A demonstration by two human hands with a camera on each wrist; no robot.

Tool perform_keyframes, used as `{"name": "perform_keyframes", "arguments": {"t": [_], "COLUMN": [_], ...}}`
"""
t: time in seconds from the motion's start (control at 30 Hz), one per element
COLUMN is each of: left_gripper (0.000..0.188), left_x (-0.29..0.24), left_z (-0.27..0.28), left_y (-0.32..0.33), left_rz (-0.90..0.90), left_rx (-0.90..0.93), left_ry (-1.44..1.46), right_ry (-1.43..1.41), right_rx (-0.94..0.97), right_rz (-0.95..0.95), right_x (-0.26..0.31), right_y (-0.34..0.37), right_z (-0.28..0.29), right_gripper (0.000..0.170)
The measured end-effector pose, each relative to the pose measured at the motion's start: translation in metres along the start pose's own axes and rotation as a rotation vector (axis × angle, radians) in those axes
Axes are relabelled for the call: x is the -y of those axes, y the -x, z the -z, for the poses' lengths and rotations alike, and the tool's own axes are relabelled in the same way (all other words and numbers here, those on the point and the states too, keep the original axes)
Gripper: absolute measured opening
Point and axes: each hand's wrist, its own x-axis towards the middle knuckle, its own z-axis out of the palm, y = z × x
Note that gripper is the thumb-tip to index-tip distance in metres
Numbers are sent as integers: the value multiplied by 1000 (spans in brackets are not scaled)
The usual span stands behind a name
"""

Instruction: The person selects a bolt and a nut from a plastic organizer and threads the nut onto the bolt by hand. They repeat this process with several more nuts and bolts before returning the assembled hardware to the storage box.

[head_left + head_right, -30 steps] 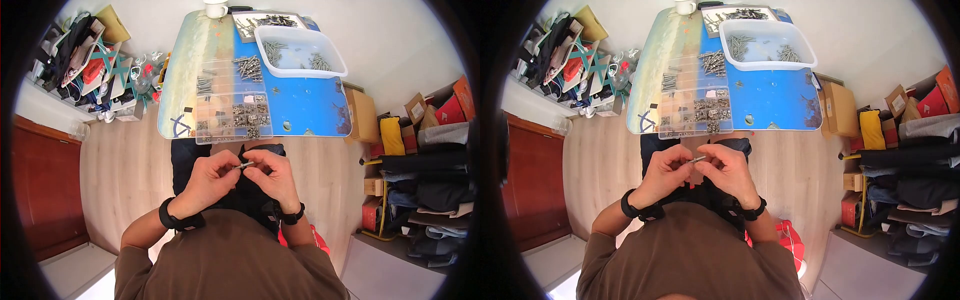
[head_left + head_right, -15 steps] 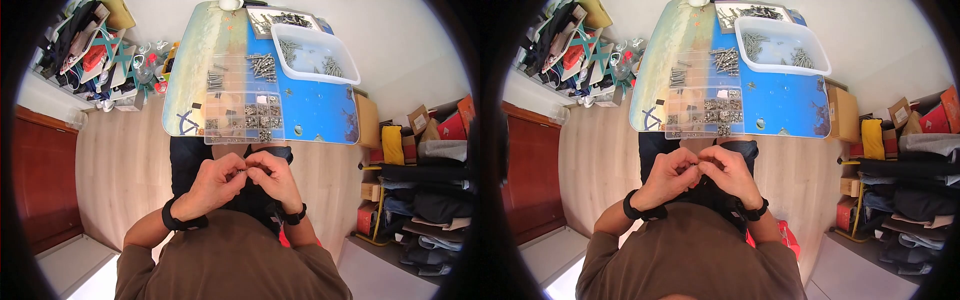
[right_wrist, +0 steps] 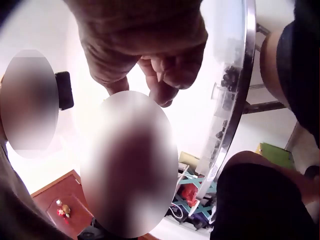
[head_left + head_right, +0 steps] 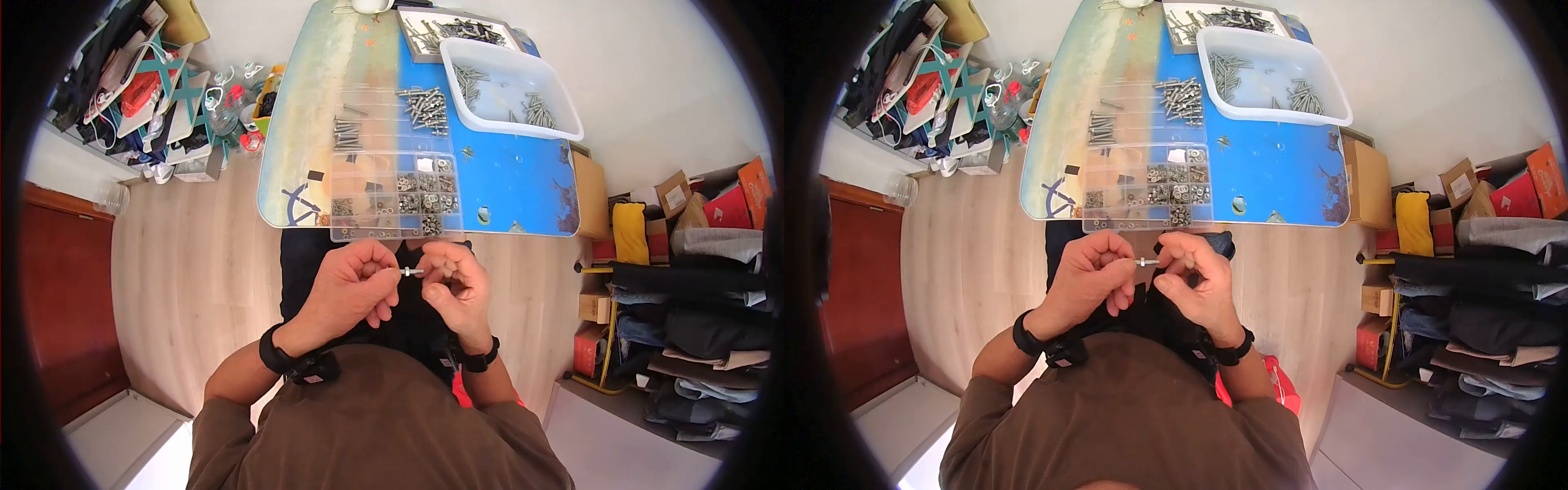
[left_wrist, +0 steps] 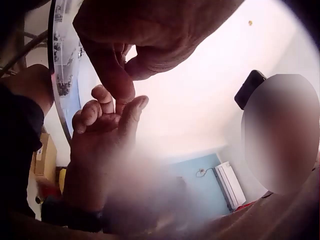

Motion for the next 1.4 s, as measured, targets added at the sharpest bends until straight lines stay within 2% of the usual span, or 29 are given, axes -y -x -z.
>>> {"name": "perform_keyframes", "arguments": {"t": [0.1,0.17,0.23,0.3,0.43,0.6,0.67,0.7,0.83,0.9,0.97,1.03,1.1,1.13,1.23,1.3,1.37,1.4], "left_gripper": [7,7,8,8,8,8,8,8,10,9,9,8,8,9,9,9,9,9], "left_x": [1,1,1,-2,-1,-6,-7,-6,3,8,8,9,14,17,21,18,13,10], "left_z": [-2,-2,1,5,4,-1,2,3,-2,-7,-8,-4,-1,-1,-4,-6,-4,-2], "left_y": [-1,-3,-5,-5,-8,-9,-10,-10,-13,-14,-14,-13,-16,-18,-21,-21,-19,-18], "left_rz": [-1,-1,9,1,3,14,21,-10,-123,-177,-238,-362,-386,-416,-441,-438,-430,-411], "left_rx": [4,4,5,-9,2,-14,-31,-30,12,19,9,0,-14,-6,4,6,-9,-6], "left_ry": [-24,-21,16,17,16,8,18,8,-88,-113,-137,-228,-261,-295,-368,-331,-297,-257], "right_ry": [-34,96,78,216,99,200,212,229,90,134,244,240,39,36,87,124,256,262], "right_rx": [-24,76,77,76,36,67,73,68,63,51,81,86,44,41,75,63,84,107], "right_rz": [-26,-90,-30,-114,20,84,25,-38,-20,0,99,33,-60,-39,9,27,144,87], "right_x": [9,2,-8,-2,-2,-8,-8,-7,8,1,-11,-14,-8,-5,7,-1,-9,-8], "right_y": [-5,-10,-6,-2,-9,-15,-12,-9,-17,-17,-16,-9,-6,-8,-21,-23,-22,-20], "right_z": [-2,-2,-4,-1,5,5,7,8,12,13,16,22,25,25,19,18,16,17], "right_gripper": [44,47,47,49,49,42,43,43,44,41,42,41,41,40,41,36,31,28]}}
